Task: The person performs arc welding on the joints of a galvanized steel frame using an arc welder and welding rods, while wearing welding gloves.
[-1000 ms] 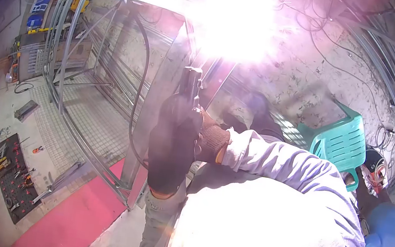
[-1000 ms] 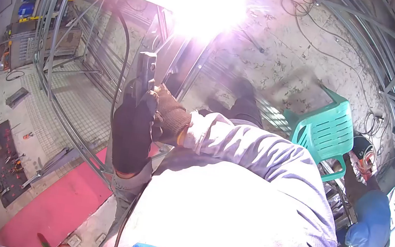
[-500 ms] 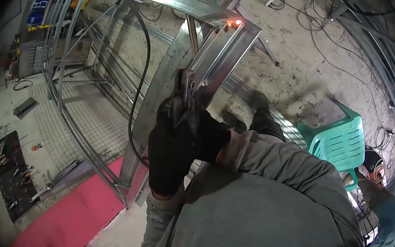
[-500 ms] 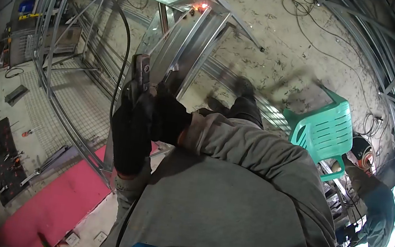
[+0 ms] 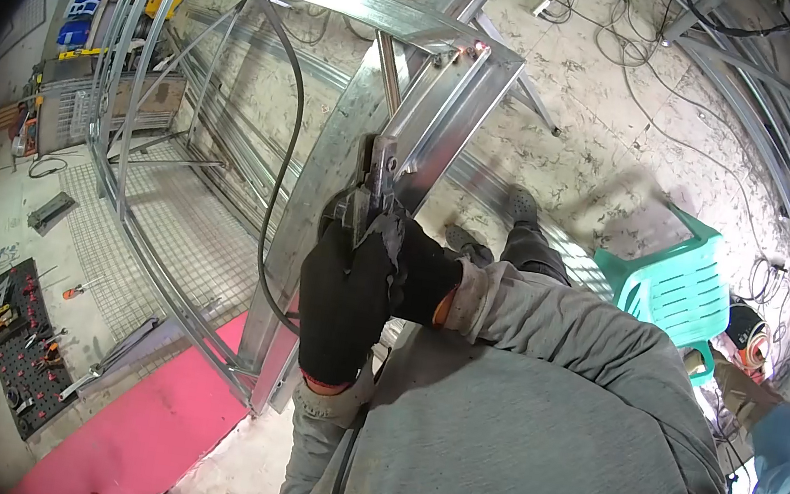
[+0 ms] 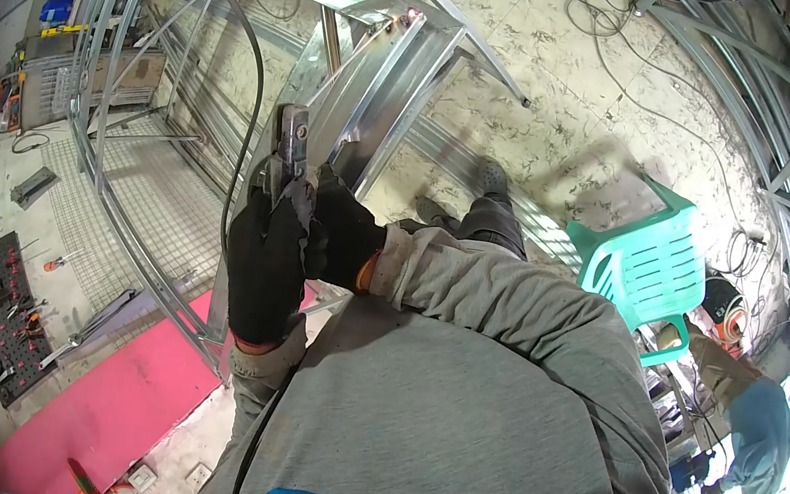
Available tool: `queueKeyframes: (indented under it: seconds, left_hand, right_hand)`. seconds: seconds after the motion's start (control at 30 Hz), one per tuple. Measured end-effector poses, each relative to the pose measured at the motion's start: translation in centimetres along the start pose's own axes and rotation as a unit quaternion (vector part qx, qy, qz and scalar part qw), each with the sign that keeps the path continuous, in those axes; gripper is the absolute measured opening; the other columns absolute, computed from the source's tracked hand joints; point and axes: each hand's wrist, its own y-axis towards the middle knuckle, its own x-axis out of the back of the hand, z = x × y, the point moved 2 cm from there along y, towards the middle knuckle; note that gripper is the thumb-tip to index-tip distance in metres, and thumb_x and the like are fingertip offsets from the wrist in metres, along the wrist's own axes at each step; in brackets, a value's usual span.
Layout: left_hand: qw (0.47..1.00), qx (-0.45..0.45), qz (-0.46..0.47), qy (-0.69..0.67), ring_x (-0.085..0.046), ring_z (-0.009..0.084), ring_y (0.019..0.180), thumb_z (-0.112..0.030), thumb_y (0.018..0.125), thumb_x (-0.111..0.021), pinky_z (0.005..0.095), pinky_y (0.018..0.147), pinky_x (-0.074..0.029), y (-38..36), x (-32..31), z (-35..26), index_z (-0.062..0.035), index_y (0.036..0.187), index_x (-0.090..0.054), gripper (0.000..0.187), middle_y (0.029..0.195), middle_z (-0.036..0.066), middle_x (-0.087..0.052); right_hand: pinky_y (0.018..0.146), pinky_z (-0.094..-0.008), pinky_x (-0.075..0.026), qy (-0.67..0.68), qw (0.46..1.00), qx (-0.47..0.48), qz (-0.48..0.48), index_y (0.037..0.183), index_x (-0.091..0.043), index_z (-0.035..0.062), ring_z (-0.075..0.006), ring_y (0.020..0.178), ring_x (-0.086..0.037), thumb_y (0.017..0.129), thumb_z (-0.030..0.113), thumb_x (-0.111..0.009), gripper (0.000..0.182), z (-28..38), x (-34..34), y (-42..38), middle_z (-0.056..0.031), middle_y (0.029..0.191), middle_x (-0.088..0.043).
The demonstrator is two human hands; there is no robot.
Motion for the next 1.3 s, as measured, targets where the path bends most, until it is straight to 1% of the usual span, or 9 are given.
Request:
queueKeyframes:
  seconds: [0.07,0.17,0.33,0.47,0.67,0.77,0.8,0.87,1.3]
  left_hand:
    - [0.929,0.175,0.009,-0.326,-0.069,0.0172,0.077,-0.011,0.102,-0.059,0.0278,0.058,-0.054,-1.3,-0.8,0.8,-0.0003,0.124,-0.062,0.024,0.101,0.013,-0.067]
    - [0.826,0.261,-0.040,-0.498,-0.070,0.0130,0.078,-0.016,0.104,-0.060,0.0244,0.061,-0.056,-4.3,-2.1,2.0,-0.0066,0.138,-0.054,0.036,0.101,0.010,-0.068]
    - [0.957,0.194,-0.004,-0.214,-0.066,0.0121,0.071,-0.021,0.105,-0.059,0.0277,0.059,-0.052,0.0,0.1,-0.6,-0.0064,0.133,-0.060,0.032,0.091,0.006,-0.068]
    - [0.969,0.167,-0.076,-0.168,-0.063,0.0192,0.063,-0.019,0.103,-0.059,0.0346,0.055,-0.048,-0.2,-1.1,0.0,-0.0029,0.126,-0.066,0.029,0.082,0.007,-0.066]
    - [0.989,0.135,-0.030,-0.052,-0.064,0.0241,0.066,-0.010,0.100,-0.056,0.0358,0.056,-0.049,-0.1,0.0,-0.5,-0.0004,0.129,-0.064,0.032,0.083,0.013,-0.065]
    - [0.996,0.076,-0.040,-0.018,-0.065,0.0233,0.068,-0.009,0.100,-0.055,0.0350,0.056,-0.049,-0.5,-0.1,0.0,0.0016,0.130,-0.063,0.032,0.083,0.013,-0.065]
    - [0.997,0.062,-0.045,-0.021,-0.065,0.0230,0.068,-0.009,0.100,-0.055,0.0350,0.056,-0.049,-0.6,-0.1,0.1,0.0024,0.130,-0.062,0.033,0.083,0.013,-0.065]
    - [0.998,0.029,-0.047,-0.027,-0.065,0.0217,0.067,-0.009,0.099,-0.056,0.0343,0.055,-0.048,-0.3,-0.4,0.4,0.0048,0.129,-0.062,0.033,0.082,0.013,-0.066]
    - [0.928,0.283,0.026,-0.241,-0.066,0.0232,0.076,-0.012,0.096,-0.066,0.0366,0.057,-0.048,0.0,0.2,-0.3,0.0016,0.102,-0.065,0.015,0.096,0.016,-0.065]
  right_hand:
    - [0.082,-0.0319,-0.057,0.114,0.973,-0.191,-0.069,0.121,-0.061,0.0097,-0.0141,0.094,-0.067,0.110,0.019,-0.043,0.023,-0.3,0.1,0.9,-0.0033,0.100,-0.066]
    - [0.078,-0.0294,-0.056,0.134,0.948,-0.201,-0.207,0.110,-0.062,0.0104,-0.0133,0.093,-0.067,0.108,0.019,-0.044,0.021,-5.0,1.5,2.6,-0.0040,0.094,-0.065]
    - [0.082,-0.0411,-0.051,-0.110,0.991,0.077,0.014,0.109,-0.065,0.0090,-0.0246,0.097,-0.062,0.094,0.016,-0.064,0.017,-2.9,1.4,2.0,-0.0052,0.097,-0.064]
    - [0.088,-0.0427,-0.048,-0.393,0.892,0.200,-0.098,0.114,-0.064,0.0054,-0.0336,0.102,-0.057,0.083,0.025,-0.075,0.038,-1.3,0.8,0.0,-0.0130,0.112,-0.060]
    - [0.096,-0.0418,-0.048,-0.437,0.879,0.178,-0.065,0.126,-0.060,0.0054,-0.0344,0.107,-0.059,0.083,0.029,-0.077,0.052,-3.9,1.8,0.0,-0.0145,0.114,-0.060]
    - [0.098,-0.0394,-0.048,-0.369,0.928,0.059,-0.009,0.126,-0.061,0.0083,-0.0275,0.111,-0.060,0.091,0.039,-0.072,0.048,-2.3,1.1,0.2,-0.0101,0.117,-0.063]
    - [0.098,-0.0389,-0.048,0.018,0.998,-0.051,-0.038,0.125,-0.063,0.0110,-0.0236,0.110,-0.061,0.096,0.044,-0.066,0.044,-3.0,1.2,0.1,-0.0069,0.117,-0.064]
    - [0.098,-0.0384,-0.048,0.401,0.901,-0.152,-0.061,0.123,-0.065,0.0136,-0.0197,0.110,-0.061,0.101,0.050,-0.059,0.043,-3.9,1.2,0.0,-0.0037,0.118,-0.065]
    - [0.080,-0.0366,-0.053,0.463,0.857,-0.226,0.024,0.118,-0.069,0.0203,-0.0153,0.092,-0.064,0.102,0.059,-0.052,0.046,-3.7,1.4,0.2,0.0007,0.100,-0.067]
